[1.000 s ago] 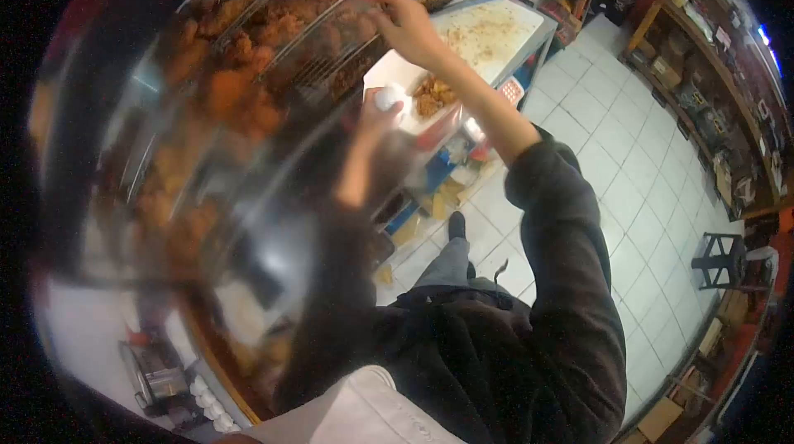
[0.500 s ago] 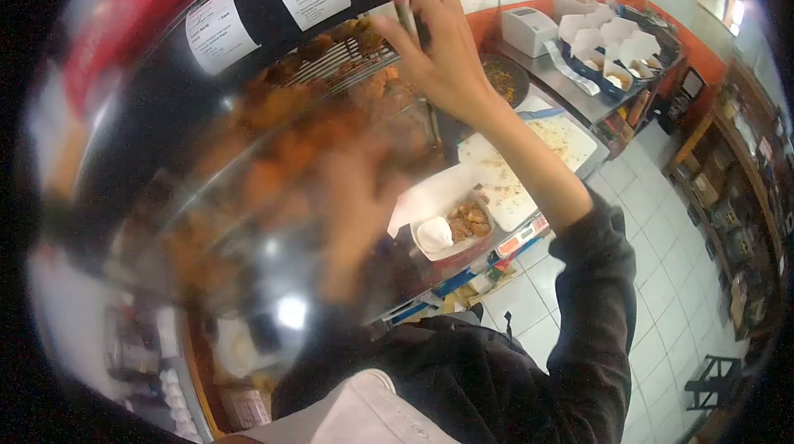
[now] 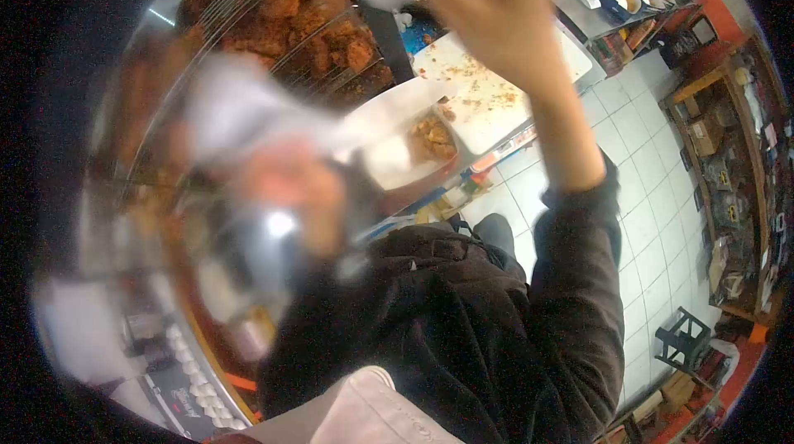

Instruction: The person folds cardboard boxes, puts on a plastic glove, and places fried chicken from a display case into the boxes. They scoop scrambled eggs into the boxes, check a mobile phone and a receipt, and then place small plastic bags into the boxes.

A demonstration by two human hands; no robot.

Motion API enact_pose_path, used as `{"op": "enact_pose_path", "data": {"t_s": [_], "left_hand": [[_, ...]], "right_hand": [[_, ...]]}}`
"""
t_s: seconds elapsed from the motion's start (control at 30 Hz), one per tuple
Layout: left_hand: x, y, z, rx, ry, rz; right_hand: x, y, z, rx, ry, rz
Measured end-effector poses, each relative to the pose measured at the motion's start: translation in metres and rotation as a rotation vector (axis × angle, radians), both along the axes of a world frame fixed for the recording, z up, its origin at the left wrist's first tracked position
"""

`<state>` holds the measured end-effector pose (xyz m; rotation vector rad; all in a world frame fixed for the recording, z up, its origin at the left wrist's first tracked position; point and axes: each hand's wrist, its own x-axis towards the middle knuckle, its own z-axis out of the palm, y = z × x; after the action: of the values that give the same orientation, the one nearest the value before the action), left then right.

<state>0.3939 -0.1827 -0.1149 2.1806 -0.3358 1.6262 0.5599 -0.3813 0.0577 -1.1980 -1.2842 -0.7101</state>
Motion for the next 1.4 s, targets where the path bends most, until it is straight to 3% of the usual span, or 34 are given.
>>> {"op": "enact_pose_path", "data": {"t_s": [0.03, 0.07, 0.1, 0.17, 0.23, 0.3, 0.4, 0.47, 0.5, 0.53, 0.57, 0.63, 0.73, 0.77, 0.83, 0.9, 1.03, 1.1, 1.17, 1.23, 1.27, 1.3, 1.33, 1.37, 1.4], "left_hand": [[0.022, -0.064, 0.029, -0.352, 0.309, 0.225], [0.041, -0.064, -0.041, -0.596, 0.499, 0.034], [0.044, -0.05, -0.096, -0.438, 0.791, -0.014], [0.029, -0.062, -0.143, -0.183, 0.948, 0.299], [0.037, -0.079, -0.146, -0.004, 0.928, 0.697], [0.042, -0.074, -0.142, 0.051, 1.024, 0.605], [0.052, -0.079, -0.149, 0.062, 0.719, 0.58], [0.056, -0.073, -0.166, 0.169, 0.697, 0.764], [0.031, -0.035, -0.201, 0.368, 0.637, 0.789], [0.028, -0.036, -0.199, 0.375, 0.54, 0.954], [0.046, -0.074, -0.156, 0.17, 0.528, 0.965], [0.102, -0.154, -0.105, 0.048, 0.287, 1.108], [0.202, -0.23, -0.091, -0.126, 0.026, 0.882], [0.243, -0.276, -0.068, -0.28, 0.21, 0.752], [0.31, -0.318, -0.068, 0.034, 0.23, 0.554], [0.381, -0.361, -0.071, 0.136, 0.21, 0.275], [0.502, -0.487, -0.064, -0.071, 0.315, 0.01], [0.561, -0.55, -0.053, -0.247, 0.439, -0.189], [0.625, -0.595, -0.04, -0.332, 0.834, -0.476], [0.689, -0.655, -0.031, -0.722, 1.147, -0.715], [0.728, -0.669, -0.066, -0.525, 1.056, -0.803], [0.765, -0.699, -0.059, -0.331, 0.956, -0.881], [0.774, -0.719, -0.046, -0.782, 1.226, -0.881], [0.8, -0.734, -0.044, -0.798, 1.232, -0.872], [0.831, -0.75, -0.043, -0.572, 1.133, -0.84]], "right_hand": [[-0.007, -0.035, -0.022, 0.03, 0.187, -0.114], [0.002, -0.065, -0.035, -0.06, 0.3, -0.112], [0.012, -0.096, -0.049, -0.155, 0.418, -0.107], [0.037, -0.149, -0.079, -0.254, 0.457, -0.345], [0.053, -0.208, -0.111, -0.282, 0.731, -0.474], [0.071, -0.268, -0.148, -0.18, 0.853, -0.533], [0.085, -0.349, -0.185, -0.098, 0.931, -0.585], [0.107, -0.397, -0.205, 0.002, 1.004, -0.605], [0.117, -0.421, -0.207, 0.016, 1.035, -0.642], [0.131, -0.444, -0.205, 0.041, 1.026, -0.632], [0.145, -0.467, -0.203, 0.066, 1.021, -0.616], [0.178, -0.512, -0.198, 0.041, 1.008, -0.661], [0.226, -0.56, -0.189, 0.016, 1.032, -0.639], [0.24, -0.575, -0.19, 0.021, 1.062, -0.588], [0.276, -0.603, -0.208, -0.045, 1.043, -0.64], [0.313, -0.619, -0.221, 0.009, 1.058, -0.587], [0.392, -0.64, -0.242, -0.054, 1.142, -0.366], [0.436, -0.648, -0.249, -0.102, 1.152, -0.302], [0.489, -0.654, -0.254, -0.15, 1.137, -0.243], [0.541, -0.666, -0.26, -0.236, 1.139, -0.196], [0.564, -0.672, -0.251, -0.246, 1.127, -0.195], [0.587, -0.679, -0.24, -0.279, 1.05, -0.218], [0.608, -0.69, -0.231, -0.31, 0.987, -0.233], [0.629, -0.705, -0.226, -0.321, 0.999, -0.225], [0.655, -0.723, -0.222, -0.359, 1.005, -0.234]]}}
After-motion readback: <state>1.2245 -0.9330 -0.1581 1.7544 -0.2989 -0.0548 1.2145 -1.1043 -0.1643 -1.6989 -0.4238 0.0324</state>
